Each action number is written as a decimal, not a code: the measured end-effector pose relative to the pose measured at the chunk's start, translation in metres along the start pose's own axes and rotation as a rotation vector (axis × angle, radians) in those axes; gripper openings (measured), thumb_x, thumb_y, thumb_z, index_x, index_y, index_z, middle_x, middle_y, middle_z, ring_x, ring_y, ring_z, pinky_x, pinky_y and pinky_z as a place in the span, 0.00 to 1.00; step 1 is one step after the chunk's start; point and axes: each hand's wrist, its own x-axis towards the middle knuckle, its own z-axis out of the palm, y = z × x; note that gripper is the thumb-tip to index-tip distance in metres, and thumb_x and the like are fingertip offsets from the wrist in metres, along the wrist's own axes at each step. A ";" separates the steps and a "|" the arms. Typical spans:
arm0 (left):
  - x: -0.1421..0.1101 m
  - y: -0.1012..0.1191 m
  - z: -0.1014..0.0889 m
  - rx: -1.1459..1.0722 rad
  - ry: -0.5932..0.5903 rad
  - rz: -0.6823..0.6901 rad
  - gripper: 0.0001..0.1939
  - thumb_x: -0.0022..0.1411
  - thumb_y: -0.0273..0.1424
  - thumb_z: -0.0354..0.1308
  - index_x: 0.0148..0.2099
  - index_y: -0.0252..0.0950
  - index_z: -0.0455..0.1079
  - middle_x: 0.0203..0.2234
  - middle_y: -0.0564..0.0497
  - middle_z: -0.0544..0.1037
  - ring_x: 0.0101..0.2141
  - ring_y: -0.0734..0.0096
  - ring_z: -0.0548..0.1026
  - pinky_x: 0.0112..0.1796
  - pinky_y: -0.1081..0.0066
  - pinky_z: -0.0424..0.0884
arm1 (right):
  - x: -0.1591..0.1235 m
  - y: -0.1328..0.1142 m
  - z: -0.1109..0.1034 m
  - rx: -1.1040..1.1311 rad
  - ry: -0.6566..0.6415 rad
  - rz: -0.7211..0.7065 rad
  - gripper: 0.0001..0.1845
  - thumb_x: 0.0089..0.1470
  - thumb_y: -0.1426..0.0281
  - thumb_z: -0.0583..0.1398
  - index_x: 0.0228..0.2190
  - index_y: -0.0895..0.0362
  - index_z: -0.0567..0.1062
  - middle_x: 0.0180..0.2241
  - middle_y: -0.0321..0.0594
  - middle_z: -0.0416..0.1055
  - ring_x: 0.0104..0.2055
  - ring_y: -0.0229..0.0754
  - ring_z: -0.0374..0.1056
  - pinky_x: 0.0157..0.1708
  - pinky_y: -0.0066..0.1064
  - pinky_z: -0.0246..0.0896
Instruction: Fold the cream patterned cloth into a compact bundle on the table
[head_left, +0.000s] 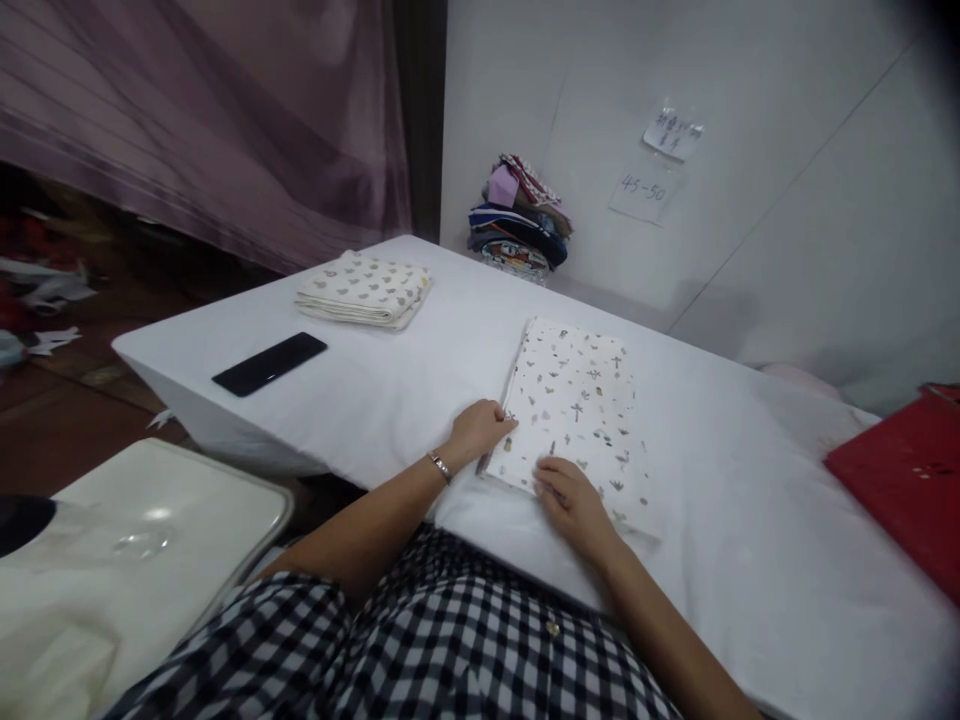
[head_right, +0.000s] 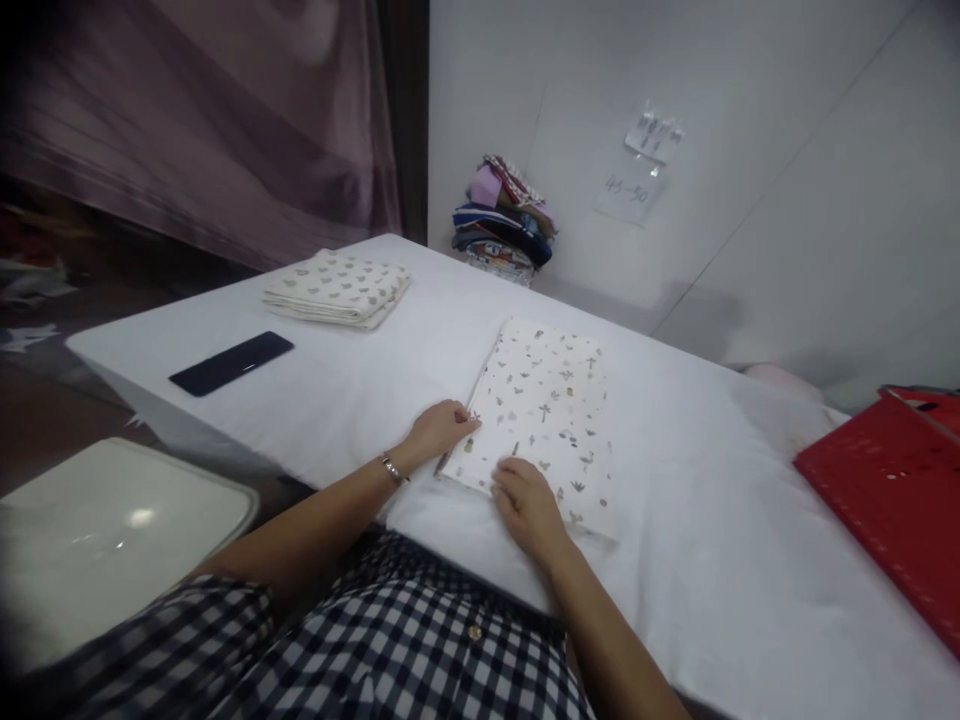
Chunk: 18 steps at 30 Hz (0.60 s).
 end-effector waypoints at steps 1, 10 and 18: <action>0.000 0.001 0.000 0.010 -0.003 -0.023 0.11 0.54 0.40 0.57 0.29 0.37 0.69 0.27 0.52 0.76 0.29 0.69 0.72 0.29 0.72 0.62 | -0.001 0.000 0.002 -0.012 -0.002 -0.015 0.13 0.56 0.68 0.54 0.40 0.53 0.76 0.46 0.45 0.70 0.50 0.46 0.65 0.51 0.42 0.62; -0.001 -0.009 -0.002 0.098 0.058 -0.008 0.09 0.57 0.34 0.53 0.26 0.37 0.68 0.27 0.51 0.77 0.30 0.68 0.72 0.30 0.72 0.61 | -0.005 -0.002 0.003 -0.031 0.000 -0.047 0.14 0.56 0.69 0.54 0.42 0.54 0.75 0.48 0.46 0.70 0.52 0.46 0.64 0.52 0.42 0.62; 0.016 0.006 0.000 0.124 0.043 -0.005 0.13 0.56 0.42 0.53 0.28 0.37 0.67 0.30 0.49 0.76 0.32 0.65 0.72 0.30 0.70 0.62 | -0.019 0.005 -0.011 0.009 0.034 0.032 0.14 0.57 0.66 0.54 0.42 0.52 0.76 0.50 0.45 0.69 0.54 0.46 0.64 0.54 0.45 0.61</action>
